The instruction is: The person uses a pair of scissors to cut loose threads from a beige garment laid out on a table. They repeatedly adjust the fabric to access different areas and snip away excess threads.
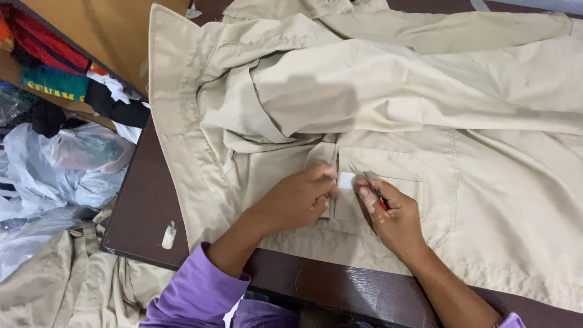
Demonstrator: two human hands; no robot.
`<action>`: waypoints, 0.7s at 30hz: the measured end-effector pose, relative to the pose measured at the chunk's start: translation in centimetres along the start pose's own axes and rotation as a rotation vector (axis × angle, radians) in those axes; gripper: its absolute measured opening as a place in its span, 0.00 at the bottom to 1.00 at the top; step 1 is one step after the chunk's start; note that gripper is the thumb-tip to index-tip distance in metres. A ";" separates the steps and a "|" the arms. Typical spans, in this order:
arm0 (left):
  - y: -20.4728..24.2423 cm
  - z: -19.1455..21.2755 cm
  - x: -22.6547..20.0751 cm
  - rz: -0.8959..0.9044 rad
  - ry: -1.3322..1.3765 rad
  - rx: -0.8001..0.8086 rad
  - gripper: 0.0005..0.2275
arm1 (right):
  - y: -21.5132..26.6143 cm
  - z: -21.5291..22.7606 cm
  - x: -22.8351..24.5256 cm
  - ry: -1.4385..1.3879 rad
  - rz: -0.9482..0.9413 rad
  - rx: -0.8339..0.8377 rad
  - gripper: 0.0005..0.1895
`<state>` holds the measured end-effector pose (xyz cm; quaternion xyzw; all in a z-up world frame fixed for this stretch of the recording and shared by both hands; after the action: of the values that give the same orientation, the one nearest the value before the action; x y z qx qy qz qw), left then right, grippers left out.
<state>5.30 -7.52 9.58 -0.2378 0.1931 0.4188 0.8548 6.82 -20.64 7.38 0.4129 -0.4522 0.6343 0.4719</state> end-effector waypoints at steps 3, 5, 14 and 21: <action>0.2 -1.5 1.4 0.072 0.070 0.008 0.06 | 0.1 0.0 -0.4 0.011 0.010 -0.005 0.06; 0.1 -1.7 2.2 0.150 0.171 -0.010 0.08 | 0.1 -0.1 0.4 0.059 0.030 -0.008 0.06; 0.2 -2.5 4.5 0.316 0.165 -0.054 0.11 | 0.0 -0.4 1.2 0.103 -0.008 0.003 0.06; 0.0 -2.0 3.2 0.207 0.338 -0.062 0.14 | -0.2 0.3 -0.4 0.041 -0.094 -0.059 0.06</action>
<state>6.82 -6.67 6.26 -0.3100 0.3443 0.4644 0.7548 7.08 -20.95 7.13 0.4066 -0.4411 0.6061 0.5223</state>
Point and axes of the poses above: each hand's wrist, its own y-axis away from the middle knuckle, its own z-axis out of the back of the hand, x = y × z, the point moved 10 cm from there along -y, towards the middle knuckle, and after that the axes turned 9 degrees about -y, right-handed, at the moved point
